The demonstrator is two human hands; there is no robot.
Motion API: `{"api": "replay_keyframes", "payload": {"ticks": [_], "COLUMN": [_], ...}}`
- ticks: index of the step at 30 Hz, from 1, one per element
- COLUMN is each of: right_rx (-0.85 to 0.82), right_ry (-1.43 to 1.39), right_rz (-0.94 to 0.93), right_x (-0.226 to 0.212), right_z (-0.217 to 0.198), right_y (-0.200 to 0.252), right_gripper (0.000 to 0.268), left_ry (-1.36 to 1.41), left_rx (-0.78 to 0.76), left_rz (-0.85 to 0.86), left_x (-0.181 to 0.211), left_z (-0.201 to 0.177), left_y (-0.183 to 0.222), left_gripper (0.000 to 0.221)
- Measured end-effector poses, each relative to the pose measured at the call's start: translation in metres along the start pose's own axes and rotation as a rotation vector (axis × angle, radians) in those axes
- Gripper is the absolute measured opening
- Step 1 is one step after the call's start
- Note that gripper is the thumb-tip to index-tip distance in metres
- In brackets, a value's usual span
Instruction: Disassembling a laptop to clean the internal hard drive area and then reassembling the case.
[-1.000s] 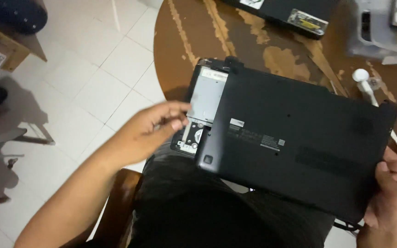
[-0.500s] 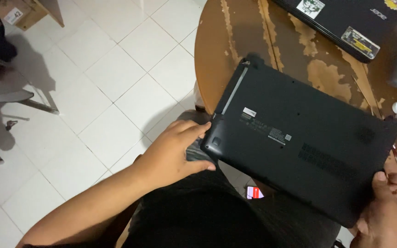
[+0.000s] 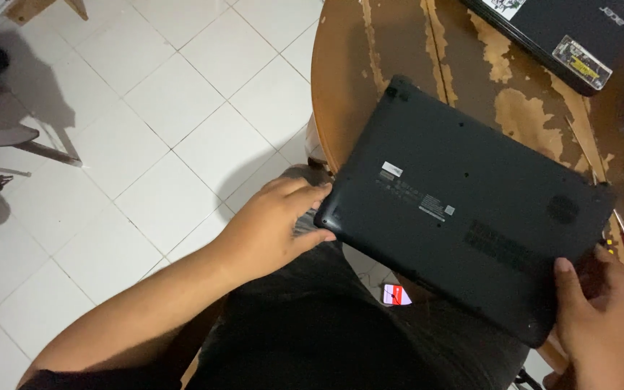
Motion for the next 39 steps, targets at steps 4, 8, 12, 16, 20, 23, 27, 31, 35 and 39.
{"api": "replay_keyframes", "payload": {"ticks": [4,8,12,16,20,23,27,31,35,39], "right_rx": [0.007,-0.031,-0.039,0.075,0.081,-0.219,-0.142,-0.141,-0.136,-0.124], "right_ry": [0.085,0.060,0.136,0.189,0.218,0.244,0.274,0.258,0.380,0.311], "right_rz": [-0.137,-0.121,-0.115,-0.360,-0.635,-0.555,-0.872,-0.854,-0.847,-0.911], "right_x": [0.016,-0.014,-0.041,-0.050,-0.042,-0.045,-0.046,-0.058,-0.050,-0.050], "right_z": [0.005,0.002,-0.005,-0.007,0.000,0.007,0.015,0.011,0.016,0.015], "right_y": [-0.008,-0.006,0.000,0.010,0.012,0.018,0.035,0.040,0.042,0.035], "right_gripper": [0.053,0.052,0.046,0.069,0.083,0.102,0.120,0.114,0.115,0.132], "left_ry": [-0.024,-0.034,0.007,-0.069,-0.218,-0.271,-0.267,-0.363,-0.718,-0.916], "left_rx": [-0.001,-0.014,-0.054,-0.123,-0.215,-0.147,-0.111,-0.186,-0.230,-0.211], "left_rz": [0.038,0.021,0.009,0.183,0.296,0.375,0.433,0.480,0.577,0.608], "left_x": [-0.001,0.002,0.007,0.013,0.014,0.014,0.015,0.025,0.040,0.033], "left_z": [0.007,0.004,0.000,0.005,0.019,0.026,0.029,0.035,0.051,0.065], "left_y": [0.000,-0.003,-0.010,-0.023,-0.035,-0.041,-0.045,-0.052,-0.045,-0.045], "left_gripper": [0.066,0.064,0.082,0.108,0.122,0.114,0.118,0.113,0.123,0.136]}}
Point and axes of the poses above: each hand's wrist, its own y-axis away from the middle knuckle, its own z-axis out of the palm, x = y × z, the point moved 3 cm from there along -y, towards the middle knuckle, and after that the axes turned 13 degrees about x, right-handed, at the moved point
